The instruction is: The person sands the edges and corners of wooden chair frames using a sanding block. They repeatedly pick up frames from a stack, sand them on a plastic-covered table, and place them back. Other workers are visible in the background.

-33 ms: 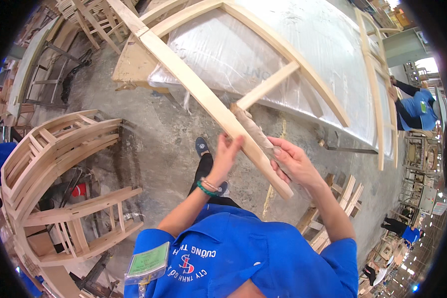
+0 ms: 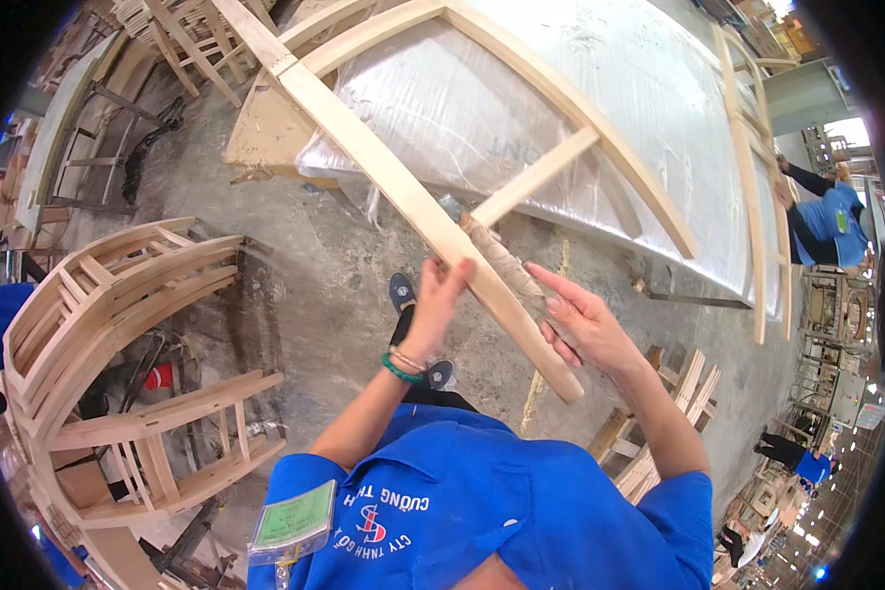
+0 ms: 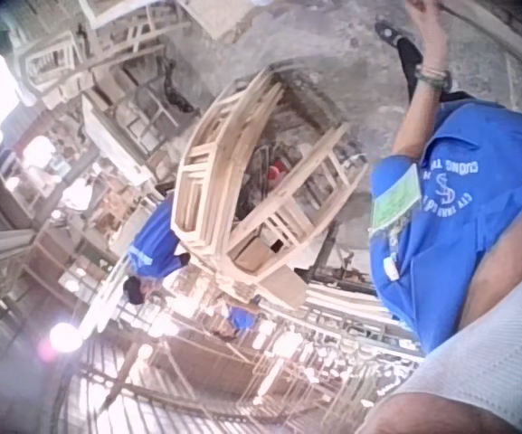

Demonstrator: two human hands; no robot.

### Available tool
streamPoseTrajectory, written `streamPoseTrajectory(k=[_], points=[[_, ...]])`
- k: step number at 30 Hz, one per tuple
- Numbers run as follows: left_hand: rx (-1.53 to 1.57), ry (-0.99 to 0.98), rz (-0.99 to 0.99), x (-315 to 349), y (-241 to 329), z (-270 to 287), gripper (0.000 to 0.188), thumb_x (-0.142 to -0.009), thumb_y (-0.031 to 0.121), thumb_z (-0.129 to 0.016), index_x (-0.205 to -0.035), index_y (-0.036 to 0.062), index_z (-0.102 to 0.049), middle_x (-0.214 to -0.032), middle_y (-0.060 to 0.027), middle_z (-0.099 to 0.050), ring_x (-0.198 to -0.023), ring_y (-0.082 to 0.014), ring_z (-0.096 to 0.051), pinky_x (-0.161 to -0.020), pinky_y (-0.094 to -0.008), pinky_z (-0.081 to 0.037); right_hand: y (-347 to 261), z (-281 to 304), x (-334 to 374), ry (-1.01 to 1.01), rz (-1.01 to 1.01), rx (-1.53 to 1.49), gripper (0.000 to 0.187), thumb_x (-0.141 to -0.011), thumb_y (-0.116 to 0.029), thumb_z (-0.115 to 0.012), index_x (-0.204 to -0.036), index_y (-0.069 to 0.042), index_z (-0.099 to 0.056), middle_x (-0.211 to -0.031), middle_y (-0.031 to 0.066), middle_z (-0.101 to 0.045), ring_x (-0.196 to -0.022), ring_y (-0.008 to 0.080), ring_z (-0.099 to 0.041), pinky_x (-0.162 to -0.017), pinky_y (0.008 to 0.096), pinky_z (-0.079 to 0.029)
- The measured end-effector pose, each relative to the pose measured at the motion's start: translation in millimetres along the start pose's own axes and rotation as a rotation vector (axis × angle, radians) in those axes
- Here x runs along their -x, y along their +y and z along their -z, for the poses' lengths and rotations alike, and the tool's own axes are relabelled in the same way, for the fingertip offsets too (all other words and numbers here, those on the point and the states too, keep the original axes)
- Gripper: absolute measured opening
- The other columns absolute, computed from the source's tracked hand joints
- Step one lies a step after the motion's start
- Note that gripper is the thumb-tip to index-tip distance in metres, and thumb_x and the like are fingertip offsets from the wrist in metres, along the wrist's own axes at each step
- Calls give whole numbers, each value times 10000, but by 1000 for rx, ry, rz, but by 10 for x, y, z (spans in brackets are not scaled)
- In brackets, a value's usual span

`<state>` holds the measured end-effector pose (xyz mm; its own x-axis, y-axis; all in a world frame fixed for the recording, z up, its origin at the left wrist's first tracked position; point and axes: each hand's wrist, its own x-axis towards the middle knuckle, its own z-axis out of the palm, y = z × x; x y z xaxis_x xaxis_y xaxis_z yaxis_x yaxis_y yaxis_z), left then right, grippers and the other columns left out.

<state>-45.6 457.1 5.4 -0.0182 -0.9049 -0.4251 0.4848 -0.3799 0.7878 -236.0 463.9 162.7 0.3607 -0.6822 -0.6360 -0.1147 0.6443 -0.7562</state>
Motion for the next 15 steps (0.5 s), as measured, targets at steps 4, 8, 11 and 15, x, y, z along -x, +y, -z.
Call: streamPoseTrajectory(k=[4, 8, 11, 15], points=[[-106, -121, 140, -748, 544, 380, 429, -936, 320, -594, -1189, 8, -444, -1076, -81, -615, -937, -133, -623, -801, -289, -523, -391, 29, -470, -71, -160, -77, 491, -1018, -272, -426, -1488, -247, -287, -713, -15, -469, -446, 12, -341, -370, 164, -318], [-142, -207, 212, -851, 690, 371, 467, -955, 271, -556, -1294, 12, -367, -1135, -113, -620, -1013, -168, -614, -829, -319, -520, -719, 52, -944, -115, -248, 9, 473, -1019, -251, -412, -1478, -287, -307, -698, -31, -441, -454, 8, -319, -366, 161, -314], [-159, -211, 152, -885, 625, 426, 486, -947, 304, -579, -1309, 13, -439, -1169, -26, -559, -1061, -121, -529, -910, -285, -438, -901, 73, -1243, -154, -301, 60, 458, -1020, -220, -391, -1469, -288, -331, -680, -36, -430, -463, 10, -336, -362, 169, -312], [-108, -255, 204, -935, 602, 487, 485, -950, 225, -576, -1333, -13, -399, -1252, -58, -518, -1136, -139, -487, -972, -301, -402, -1115, 126, -1480, -176, -399, 132, 457, -1020, -203, -366, -1466, -301, -342, -682, -42, -404, -496, 15, -323, -404, 168, -305]])
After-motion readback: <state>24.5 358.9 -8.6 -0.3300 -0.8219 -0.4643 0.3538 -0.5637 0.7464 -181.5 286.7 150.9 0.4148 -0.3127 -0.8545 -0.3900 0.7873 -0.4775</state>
